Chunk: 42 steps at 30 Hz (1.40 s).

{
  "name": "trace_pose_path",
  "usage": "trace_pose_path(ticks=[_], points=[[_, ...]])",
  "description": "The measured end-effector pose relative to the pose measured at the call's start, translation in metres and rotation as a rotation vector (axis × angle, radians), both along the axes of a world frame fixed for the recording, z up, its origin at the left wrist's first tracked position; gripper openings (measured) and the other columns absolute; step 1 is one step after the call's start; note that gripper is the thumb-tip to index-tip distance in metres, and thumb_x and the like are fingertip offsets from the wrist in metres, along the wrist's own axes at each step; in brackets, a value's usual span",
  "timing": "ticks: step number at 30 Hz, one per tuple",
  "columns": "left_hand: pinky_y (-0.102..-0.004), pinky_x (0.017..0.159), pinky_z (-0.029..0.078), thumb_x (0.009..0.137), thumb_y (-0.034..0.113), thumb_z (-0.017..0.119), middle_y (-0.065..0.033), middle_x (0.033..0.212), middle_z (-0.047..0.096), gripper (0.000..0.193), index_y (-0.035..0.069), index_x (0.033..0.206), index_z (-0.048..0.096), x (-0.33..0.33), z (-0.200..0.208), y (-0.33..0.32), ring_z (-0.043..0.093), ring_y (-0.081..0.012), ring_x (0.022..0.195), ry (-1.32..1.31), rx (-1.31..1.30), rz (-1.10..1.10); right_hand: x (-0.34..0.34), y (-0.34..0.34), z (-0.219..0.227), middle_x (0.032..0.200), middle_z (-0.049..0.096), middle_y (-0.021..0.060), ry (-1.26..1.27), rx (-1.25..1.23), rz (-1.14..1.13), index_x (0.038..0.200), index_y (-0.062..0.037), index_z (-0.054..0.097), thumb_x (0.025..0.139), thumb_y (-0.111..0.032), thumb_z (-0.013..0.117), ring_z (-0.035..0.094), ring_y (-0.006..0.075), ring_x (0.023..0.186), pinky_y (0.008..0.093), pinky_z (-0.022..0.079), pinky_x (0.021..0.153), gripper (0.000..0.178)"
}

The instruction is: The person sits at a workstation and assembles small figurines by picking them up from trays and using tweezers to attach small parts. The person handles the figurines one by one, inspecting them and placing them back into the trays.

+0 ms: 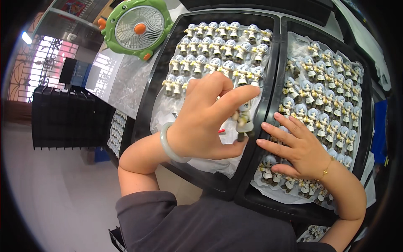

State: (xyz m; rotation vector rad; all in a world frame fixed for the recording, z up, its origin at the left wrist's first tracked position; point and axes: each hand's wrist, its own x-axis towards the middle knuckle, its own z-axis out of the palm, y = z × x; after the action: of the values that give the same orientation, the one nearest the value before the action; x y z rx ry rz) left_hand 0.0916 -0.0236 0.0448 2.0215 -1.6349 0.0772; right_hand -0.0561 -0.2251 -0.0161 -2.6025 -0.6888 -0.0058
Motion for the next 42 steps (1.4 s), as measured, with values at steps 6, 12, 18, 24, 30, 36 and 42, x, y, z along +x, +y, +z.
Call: trace_pose_path(ticks=[6,12,18,24,30,36,42], points=[[-0.029,0.065,0.027,0.045,0.025,0.074,-0.0003,0.071,0.041,0.064,0.009,0.105,0.058,0.001,0.002,0.001,0.041,-0.0171,0.065,-0.147,-0.009,0.042,0.004,0.0,0.005,0.135,0.039,0.003,0.004,-0.001,-0.004,0.125,-0.0228,0.048,0.073,-0.033,0.062,0.034,0.0282,0.125,0.0433,0.032,0.099,0.054],[-0.0291,0.066,0.028,0.044,0.021,0.075,0.0,0.073,0.044,0.064,0.011,0.105,0.058,-0.002,0.004,0.003,0.043,-0.0176,0.067,-0.172,-0.013,0.059,0.006,0.0,0.006,0.134,0.039,0.0028,-0.012,0.003,0.008,0.124,-0.0228,0.049,0.072,-0.03,0.064,0.035,0.028,0.124,0.0427,0.035,0.097,0.055],[-0.0307,0.076,0.038,0.051,0.018,0.072,-0.0095,0.096,0.055,0.063,0.007,0.109,0.048,0.048,0.022,0.023,0.053,-0.0248,0.082,-0.055,-0.222,0.093,0.005,0.001,0.004,0.133,0.04,0.0025,0.008,-0.017,-0.021,0.122,-0.0218,0.05,0.067,-0.028,0.067,0.035,0.029,0.124,0.0421,0.036,0.097,0.057],[-0.0374,0.092,0.036,0.054,0.014,0.069,-0.0136,0.107,0.055,0.062,0.004,0.11,0.046,0.094,0.008,0.105,0.051,-0.0313,0.102,-0.169,0.395,0.487,0.006,0.004,0.007,0.133,0.041,0.0018,0.0,0.008,-0.023,0.121,-0.0217,0.051,0.062,-0.024,0.07,0.036,0.0293,0.123,0.0422,0.037,0.095,0.062],[-0.0499,0.105,0.013,0.051,0.014,0.071,-0.0023,0.118,0.046,0.068,0.021,0.116,0.051,0.08,-0.036,0.143,0.032,-0.0272,0.122,-0.382,0.709,0.501,0.005,0.004,0.005,0.132,0.041,0.0018,0.008,0.026,-0.037,0.12,-0.0221,0.052,0.06,-0.022,0.072,0.036,0.0295,0.123,0.042,0.037,0.095,0.063],[-0.0561,0.105,0.01,0.053,0.013,0.075,-0.0019,0.126,0.04,0.076,0.025,0.123,0.048,0.074,-0.043,0.144,0.026,-0.027,0.126,-0.459,0.78,0.545,0.004,0.004,0.003,0.132,0.042,0.002,-0.006,0.026,-0.042,0.12,-0.0221,0.052,0.059,-0.021,0.072,0.036,0.0297,0.123,0.0417,0.038,0.094,0.064],[-0.0546,0.105,0.011,0.058,0.01,0.073,-0.0017,0.13,0.038,0.073,0.023,0.124,0.047,0.072,-0.046,0.142,0.025,-0.0272,0.128,-0.46,0.796,0.579,0.004,0.004,0.003,0.132,0.042,0.002,-0.006,0.026,-0.046,0.119,-0.0219,0.052,0.058,-0.02,0.072,0.036,0.0298,0.123,0.0415,0.038,0.094,0.064]])
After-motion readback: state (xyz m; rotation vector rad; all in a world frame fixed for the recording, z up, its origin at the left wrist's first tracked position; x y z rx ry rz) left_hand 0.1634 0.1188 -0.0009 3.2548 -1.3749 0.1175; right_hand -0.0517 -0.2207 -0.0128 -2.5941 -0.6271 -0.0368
